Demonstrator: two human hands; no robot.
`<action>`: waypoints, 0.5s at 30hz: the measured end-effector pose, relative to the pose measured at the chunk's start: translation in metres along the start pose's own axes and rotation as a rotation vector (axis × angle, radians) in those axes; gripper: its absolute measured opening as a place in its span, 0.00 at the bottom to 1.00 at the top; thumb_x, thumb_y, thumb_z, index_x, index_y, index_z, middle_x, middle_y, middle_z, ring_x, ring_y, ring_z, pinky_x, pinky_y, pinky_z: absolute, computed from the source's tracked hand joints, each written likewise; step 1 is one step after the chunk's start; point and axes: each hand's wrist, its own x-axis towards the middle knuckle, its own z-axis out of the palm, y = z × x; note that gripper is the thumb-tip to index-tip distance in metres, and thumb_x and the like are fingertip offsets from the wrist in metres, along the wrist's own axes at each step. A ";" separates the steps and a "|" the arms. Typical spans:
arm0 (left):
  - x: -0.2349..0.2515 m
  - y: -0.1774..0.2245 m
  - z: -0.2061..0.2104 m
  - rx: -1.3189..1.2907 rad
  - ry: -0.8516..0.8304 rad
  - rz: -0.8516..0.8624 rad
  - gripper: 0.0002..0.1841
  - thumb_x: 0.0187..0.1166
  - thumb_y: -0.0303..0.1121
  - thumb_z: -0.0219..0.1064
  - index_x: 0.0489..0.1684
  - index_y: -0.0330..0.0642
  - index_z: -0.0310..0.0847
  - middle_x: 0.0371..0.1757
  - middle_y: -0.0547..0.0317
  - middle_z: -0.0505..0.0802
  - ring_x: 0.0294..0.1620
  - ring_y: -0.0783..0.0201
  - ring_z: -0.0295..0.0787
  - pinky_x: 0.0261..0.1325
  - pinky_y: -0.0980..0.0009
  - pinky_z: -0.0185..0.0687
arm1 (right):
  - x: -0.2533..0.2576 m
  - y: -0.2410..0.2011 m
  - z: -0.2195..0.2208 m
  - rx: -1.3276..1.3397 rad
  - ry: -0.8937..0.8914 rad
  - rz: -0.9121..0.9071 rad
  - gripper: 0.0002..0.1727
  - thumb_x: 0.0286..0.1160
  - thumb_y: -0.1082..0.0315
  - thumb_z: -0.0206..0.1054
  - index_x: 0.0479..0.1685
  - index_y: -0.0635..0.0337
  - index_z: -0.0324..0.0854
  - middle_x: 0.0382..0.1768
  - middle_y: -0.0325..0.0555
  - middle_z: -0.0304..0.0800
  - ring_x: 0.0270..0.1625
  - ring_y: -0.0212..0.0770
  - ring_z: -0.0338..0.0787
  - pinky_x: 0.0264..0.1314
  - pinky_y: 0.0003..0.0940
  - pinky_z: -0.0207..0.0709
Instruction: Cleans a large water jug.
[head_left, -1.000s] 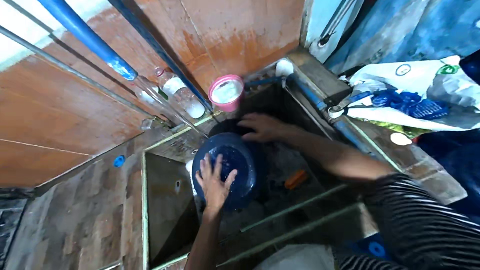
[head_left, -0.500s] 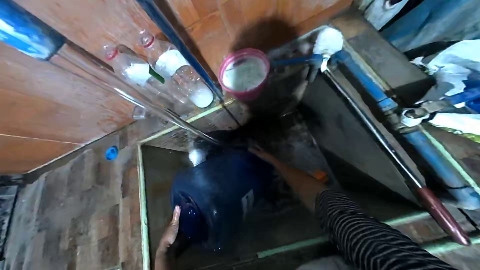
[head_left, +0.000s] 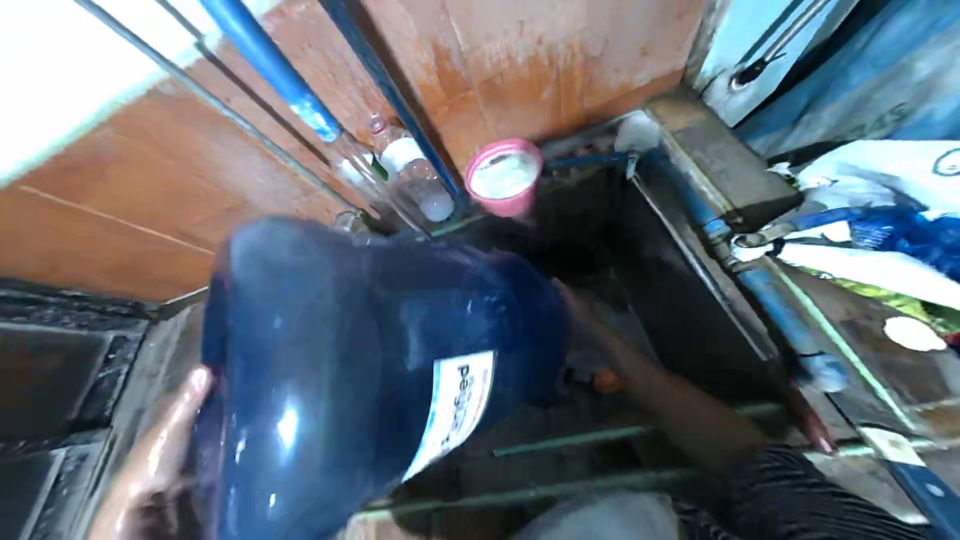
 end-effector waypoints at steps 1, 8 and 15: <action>-0.007 0.019 0.007 0.030 0.011 -0.004 0.22 0.92 0.49 0.48 0.70 0.44 0.75 0.49 0.77 0.90 0.45 0.90 0.84 0.50 0.87 0.82 | -0.020 0.009 -0.002 -0.051 -0.006 -0.024 0.27 0.98 0.59 0.41 0.83 0.69 0.65 0.75 0.61 0.77 0.73 0.45 0.81 0.76 0.40 0.74; -0.027 0.095 0.026 0.109 0.012 -0.033 0.22 0.94 0.52 0.40 0.56 0.55 0.81 0.37 0.77 0.91 0.37 0.84 0.87 0.41 0.82 0.85 | -0.093 0.052 0.001 -0.297 -0.057 -0.149 0.25 0.90 0.71 0.57 0.81 0.77 0.65 0.77 0.68 0.76 0.78 0.51 0.78 0.80 0.38 0.71; -0.048 0.101 0.056 0.187 -0.130 0.195 0.32 0.91 0.61 0.41 0.93 0.65 0.53 0.82 0.62 0.78 0.64 0.66 0.85 0.60 0.59 0.83 | -0.100 0.069 -0.015 -0.296 0.008 -0.056 0.23 0.84 0.75 0.62 0.75 0.79 0.72 0.75 0.66 0.80 0.79 0.48 0.78 0.85 0.33 0.64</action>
